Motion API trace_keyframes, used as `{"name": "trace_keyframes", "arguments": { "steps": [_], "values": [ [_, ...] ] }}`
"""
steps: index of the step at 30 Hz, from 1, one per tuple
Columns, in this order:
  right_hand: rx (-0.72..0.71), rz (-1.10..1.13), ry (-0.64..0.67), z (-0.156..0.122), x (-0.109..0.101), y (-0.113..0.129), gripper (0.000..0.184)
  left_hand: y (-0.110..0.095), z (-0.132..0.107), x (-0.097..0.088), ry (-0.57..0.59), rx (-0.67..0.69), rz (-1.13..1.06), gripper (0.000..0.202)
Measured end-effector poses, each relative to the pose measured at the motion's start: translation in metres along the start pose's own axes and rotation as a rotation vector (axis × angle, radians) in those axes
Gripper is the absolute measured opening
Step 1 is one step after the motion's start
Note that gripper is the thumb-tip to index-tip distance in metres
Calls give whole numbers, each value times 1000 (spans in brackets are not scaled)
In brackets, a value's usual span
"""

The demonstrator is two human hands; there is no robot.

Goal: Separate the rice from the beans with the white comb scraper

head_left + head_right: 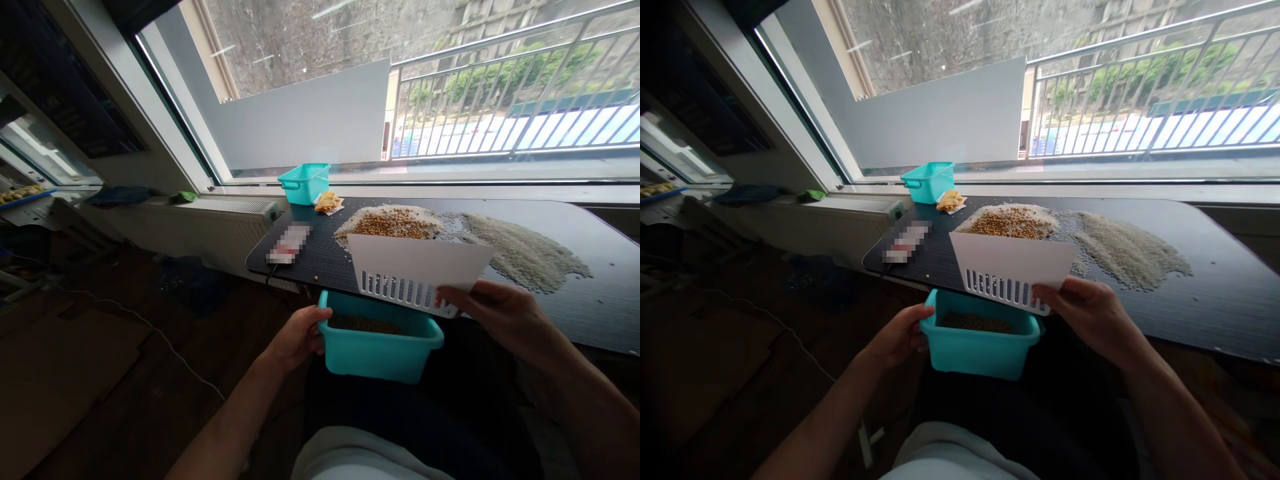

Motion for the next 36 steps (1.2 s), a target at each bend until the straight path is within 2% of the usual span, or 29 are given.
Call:
{"name": "trace_keyframes", "arguments": {
  "steps": [4, 9, 12, 14, 16, 19, 21, 24, 26, 30, 33, 36],
  "values": [
    [-75, -13, -19, 20, 39, 14, 38, -6, -9, -22, -74, 25, -1, 52],
    [-189, -20, 97, 45, 104, 22, 37, -11, -20, -49, -189, 49, -46, 52],
    [-197, -1, 182, 44, 121, 21, 36, -15, -26, -56, -227, 57, -57, 51],
    [-181, 43, 248, 35, 117, 21, 34, -17, -30, -58, -223, 50, -47, 50],
    [-160, 75, 274, 23, 102, 20, 34, -17, -33, -57, -205, 53, -32, 49],
    [-87, 61, 36, 4, 59, 13, 35, -14, -33, -51, -179, 84, -28, 49],
    [-21, -51, -124, -9, 27, 4, 34, -9, -28, -42, -152, 79, -29, 49],
    [55, -137, -267, -27, -5, -10, 32, 0, -15, -21, -88, 29, -29, 52],
    [72, -91, -267, -34, -9, -17, 31, 4, -5, -3, -34, 10, -39, 52],
    [50, 51, -228, -35, 11, -20, 34, 10, 8, 25, 35, -8, -42, 51],
    [90, 47, -237, -30, 18, -19, 30, 12, 10, 34, 53, -18, -43, 51],
    [135, 24, -264, -27, 4, -21, 30, 14, 10, 33, 66, -18, -48, 53]
  ]
}}
Point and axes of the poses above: each hand's wrist, its own z-axis towards the middle knuckle, its own x-axis out of the palm, y = z × x, the point moved 2 cm from there along z, towards the middle knuckle, and after that the axes turned 5 degrees about -x, right-handed, at the moved point
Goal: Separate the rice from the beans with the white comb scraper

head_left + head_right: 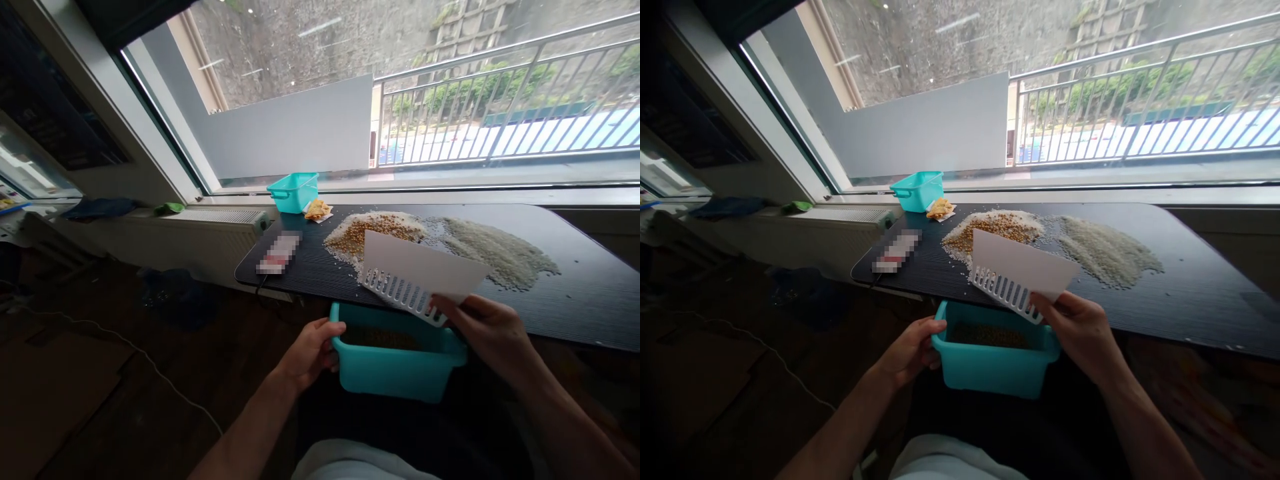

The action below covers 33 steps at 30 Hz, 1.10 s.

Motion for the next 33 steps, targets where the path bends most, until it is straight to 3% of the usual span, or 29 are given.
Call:
{"name": "trace_keyframes", "arguments": {
  "steps": [5, 8, 15, 22, 26, 33],
  "values": [
    [58, -111, -132, 11, -37, 3, 31, 2, 1, -3, 19, 1, -3, 53],
    [41, -172, -154, 14, -47, 10, 30, 3, 1, -2, 15, -1, -14, 52],
    [-25, -80, -160, 30, -31, 11, 28, 3, 1, -2, 22, -5, -14, 50],
    [-58, -20, -67, 41, -26, -5, 45, 2, 1, -2, 21, -14, -13, 52],
    [-74, -24, -80, 43, -23, 1, 44, 2, 1, -2, 18, -12, -2, 51],
    [-55, -11, 22, 37, -20, 11, 36, 3, 1, -2, 13, -12, -8, 49]
  ]
}}
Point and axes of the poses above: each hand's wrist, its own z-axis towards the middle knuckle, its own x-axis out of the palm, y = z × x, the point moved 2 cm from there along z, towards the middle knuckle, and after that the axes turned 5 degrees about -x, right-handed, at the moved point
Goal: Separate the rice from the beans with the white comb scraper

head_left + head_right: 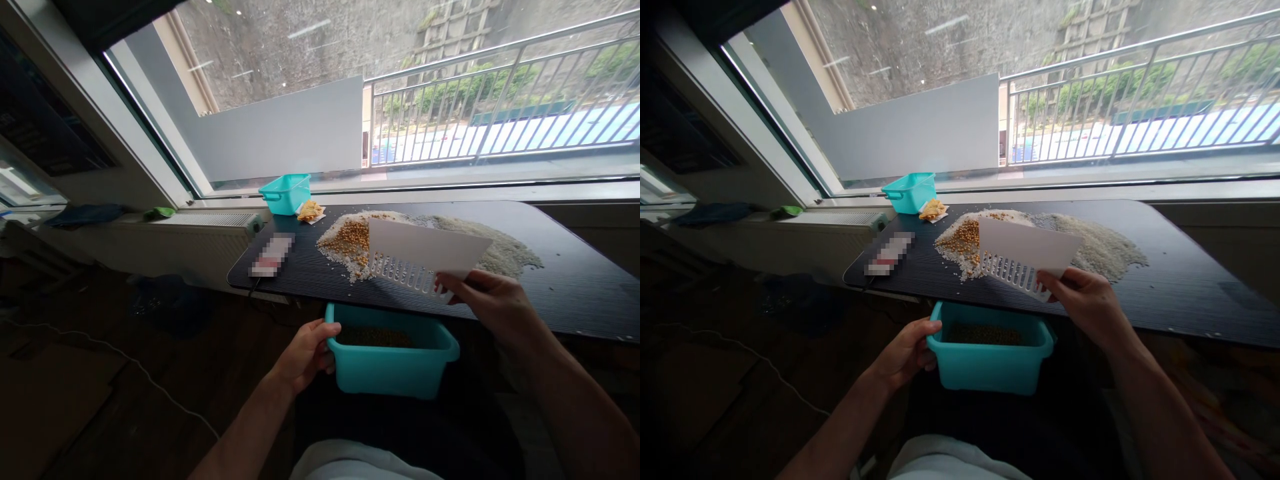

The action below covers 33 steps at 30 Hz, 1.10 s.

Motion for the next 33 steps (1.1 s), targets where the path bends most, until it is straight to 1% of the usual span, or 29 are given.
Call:
{"name": "trace_keyframes", "arguments": {
  "steps": [1, 5, 8, 11, 13, 17, 21, 24, 29, 33],
  "values": [
    [-5, 6, -6, 0, -1, 0, 36, 0, 0, 0, -2, -1, 0, 49],
    [-38, -15, -108, 2, -2, -3, 35, 0, 0, -1, 1, -1, 0, 48],
    [-23, -31, -78, 3, -2, -3, 36, 0, 0, -1, 7, -2, 2, 48],
    [1, -5, -41, -1, -4, -3, 41, -1, -1, 1, 3, -4, 9, 49],
    [10, 16, -53, -3, -6, -5, 44, -2, -1, 1, -1, -3, 14, 49],
    [1, 37, -85, -2, -3, -10, 39, -2, -1, 1, -7, -4, 17, 49],
    [-7, 40, -50, 4, 2, -16, 36, -2, -1, 2, -5, -3, 20, 48],
    [-3, 45, -18, 4, 0, -18, 38, -3, -2, 3, -6, 3, 21, 49],
    [7, 55, -21, -1, -6, -17, 41, -3, -2, 3, -19, 4, 16, 49],
    [19, 53, -15, -3, -3, -9, 40, -2, -1, 2, -22, 0, 11, 49]
  ]
}}
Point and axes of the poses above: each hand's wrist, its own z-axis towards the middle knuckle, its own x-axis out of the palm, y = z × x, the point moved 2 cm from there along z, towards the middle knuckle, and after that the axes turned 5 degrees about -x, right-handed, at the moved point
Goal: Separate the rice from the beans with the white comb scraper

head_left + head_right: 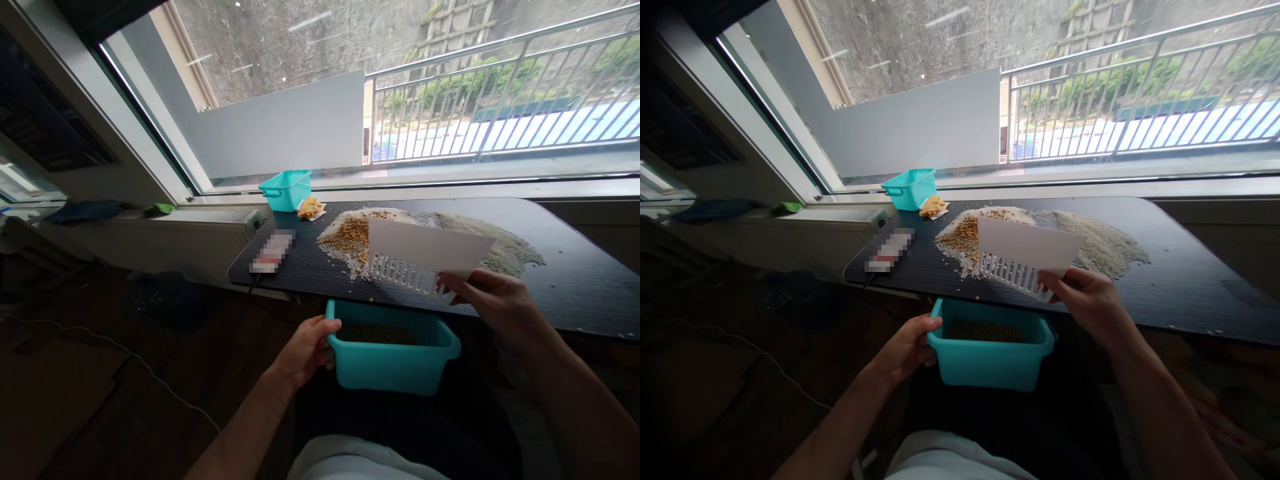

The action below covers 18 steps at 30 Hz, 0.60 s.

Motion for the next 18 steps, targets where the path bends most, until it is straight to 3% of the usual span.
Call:
{"name": "trace_keyframes", "arguments": {
  "steps": [8, 12, 18],
  "values": [
    [36, 10, 5, -20, -3, 16, 27, -1, 0, 0, 8, 10, 22, 50],
    [36, 7, -8, -22, -6, 16, 30, -1, 0, 0, 11, 14, 29, 50],
    [95, -32, 174, -24, -1, 19, 45, -1, -1, 0, 29, 9, 27, 51]
  ]
}}
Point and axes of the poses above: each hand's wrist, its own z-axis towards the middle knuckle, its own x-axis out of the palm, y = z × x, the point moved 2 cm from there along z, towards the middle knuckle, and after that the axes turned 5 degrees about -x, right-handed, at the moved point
